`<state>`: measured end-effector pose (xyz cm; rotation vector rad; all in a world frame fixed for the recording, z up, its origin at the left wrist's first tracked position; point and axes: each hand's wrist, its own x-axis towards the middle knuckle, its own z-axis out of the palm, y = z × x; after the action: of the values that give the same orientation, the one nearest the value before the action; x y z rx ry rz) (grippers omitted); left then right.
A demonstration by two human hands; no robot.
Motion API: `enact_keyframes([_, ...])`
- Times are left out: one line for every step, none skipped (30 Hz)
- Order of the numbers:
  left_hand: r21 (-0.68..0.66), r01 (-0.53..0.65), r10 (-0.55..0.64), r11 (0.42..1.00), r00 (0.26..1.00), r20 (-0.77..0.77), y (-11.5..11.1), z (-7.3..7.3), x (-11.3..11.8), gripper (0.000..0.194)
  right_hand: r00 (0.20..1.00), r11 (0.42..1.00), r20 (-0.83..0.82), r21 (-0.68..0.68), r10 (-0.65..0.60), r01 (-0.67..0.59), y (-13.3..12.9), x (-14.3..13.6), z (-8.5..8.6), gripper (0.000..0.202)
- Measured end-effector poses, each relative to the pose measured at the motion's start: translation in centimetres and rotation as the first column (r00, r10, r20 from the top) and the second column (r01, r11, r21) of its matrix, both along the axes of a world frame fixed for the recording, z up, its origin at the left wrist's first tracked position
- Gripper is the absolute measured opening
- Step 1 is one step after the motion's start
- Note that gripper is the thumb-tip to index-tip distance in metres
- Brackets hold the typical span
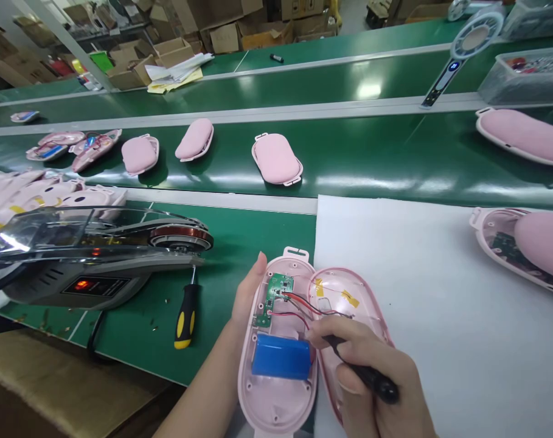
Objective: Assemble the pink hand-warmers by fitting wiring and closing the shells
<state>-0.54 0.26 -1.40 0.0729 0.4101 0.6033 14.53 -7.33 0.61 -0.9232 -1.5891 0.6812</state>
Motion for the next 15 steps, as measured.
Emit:
enact_keyframes([-0.008, 0.009, -0.009, 1.000, 1.000, -0.001, -0.05, 0.08, -0.01, 0.071, 1.000, 1.000, 0.027, 0.016, -0.015, 0.015, 0.08, -0.06, 0.10, 0.010])
enact_keyframes([-0.017, 0.018, -0.019, 1.000, 1.000, -0.005, -0.09, 0.17, -0.01, 0.071, 0.998, 0.999, 0.054, 0.034, -0.031, 0.029, 0.14, -0.11, 0.22, 0.009])
enact_keyframes([-0.024, 0.025, -0.026, 0.999, 1.000, -0.010, -0.11, 0.26, -0.01, 0.072, 0.996, 0.998, 0.081, 0.054, -0.043, 0.038, 0.18, -0.14, 0.34, 0.008])
enact_keyframes([-0.028, 0.029, -0.029, 0.999, 0.999, -0.017, -0.10, 0.33, -0.01, 0.072, 0.993, 0.997, 0.108, 0.068, -0.049, 0.042, 0.20, -0.17, 0.47, 0.007])
enact_keyframes([-0.028, 0.028, -0.029, 0.999, 0.999, -0.025, -0.07, 0.39, -0.01, 0.072, 0.990, 0.996, 0.128, 0.075, -0.053, 0.044, 0.20, -0.19, 0.59, 0.008])
enact_keyframes([-0.026, 0.026, -0.027, 0.999, 0.999, -0.031, -0.02, 0.43, -0.01, 0.073, 0.989, 0.996, 0.140, 0.078, -0.056, 0.045, 0.19, -0.19, 0.69, 0.008])
enact_keyframes([-0.023, 0.025, -0.025, 0.999, 0.999, -0.034, 0.04, 0.44, 0.00, 0.073, 0.988, 0.996, 0.149, 0.077, -0.050, 0.039, 0.17, -0.18, 0.77, 0.008])
enact_keyframes([-0.018, 0.024, -0.025, 1.000, 0.999, -0.034, 0.11, 0.43, 0.00, 0.073, 0.987, 0.997, 0.152, 0.073, -0.047, 0.037, 0.15, -0.16, 0.83, 0.008])
enact_keyframes([-0.014, 0.025, -0.026, 1.000, 0.999, -0.029, 0.18, 0.40, 0.01, 0.072, 0.988, 0.997, 0.148, 0.071, -0.050, 0.040, 0.13, -0.14, 0.87, 0.007])
enact_keyframes([-0.010, 0.026, -0.026, 1.000, 0.999, -0.022, 0.24, 0.36, 0.02, 0.072, 0.989, 0.997, 0.140, 0.065, -0.052, 0.043, 0.11, -0.12, 0.88, 0.007])
enact_keyframes([-0.007, 0.024, -0.024, 1.000, 1.000, -0.013, 0.29, 0.32, 0.03, 0.072, 0.990, 0.997, 0.130, 0.059, -0.055, 0.047, 0.07, -0.10, 0.85, 0.006])
enact_keyframes([-0.005, 0.022, -0.023, 1.000, 1.000, -0.004, 0.31, 0.28, 0.03, 0.072, 0.991, 0.998, 0.124, 0.047, -0.054, 0.048, 0.01, -0.08, 0.78, 0.006])
enact_keyframes([-0.004, 0.022, -0.022, 1.000, 1.000, 0.003, 0.29, 0.26, 0.02, 0.071, 0.991, 0.998, 0.125, 0.032, -0.050, 0.046, -0.08, -0.08, 0.69, 0.006])
enact_keyframes([-0.005, 0.024, -0.024, 1.000, 1.000, 0.011, 0.25, 0.24, 0.00, 0.071, 0.990, 0.999, 0.137, 0.021, -0.045, 0.042, -0.21, -0.10, 0.57, 0.008])
enact_keyframes([-0.007, 0.030, -0.030, 1.000, 0.999, 0.022, 0.17, 0.25, -0.03, 0.070, 0.986, 0.999, 0.160, 0.015, -0.040, 0.038, -0.37, -0.14, 0.43, 0.010])
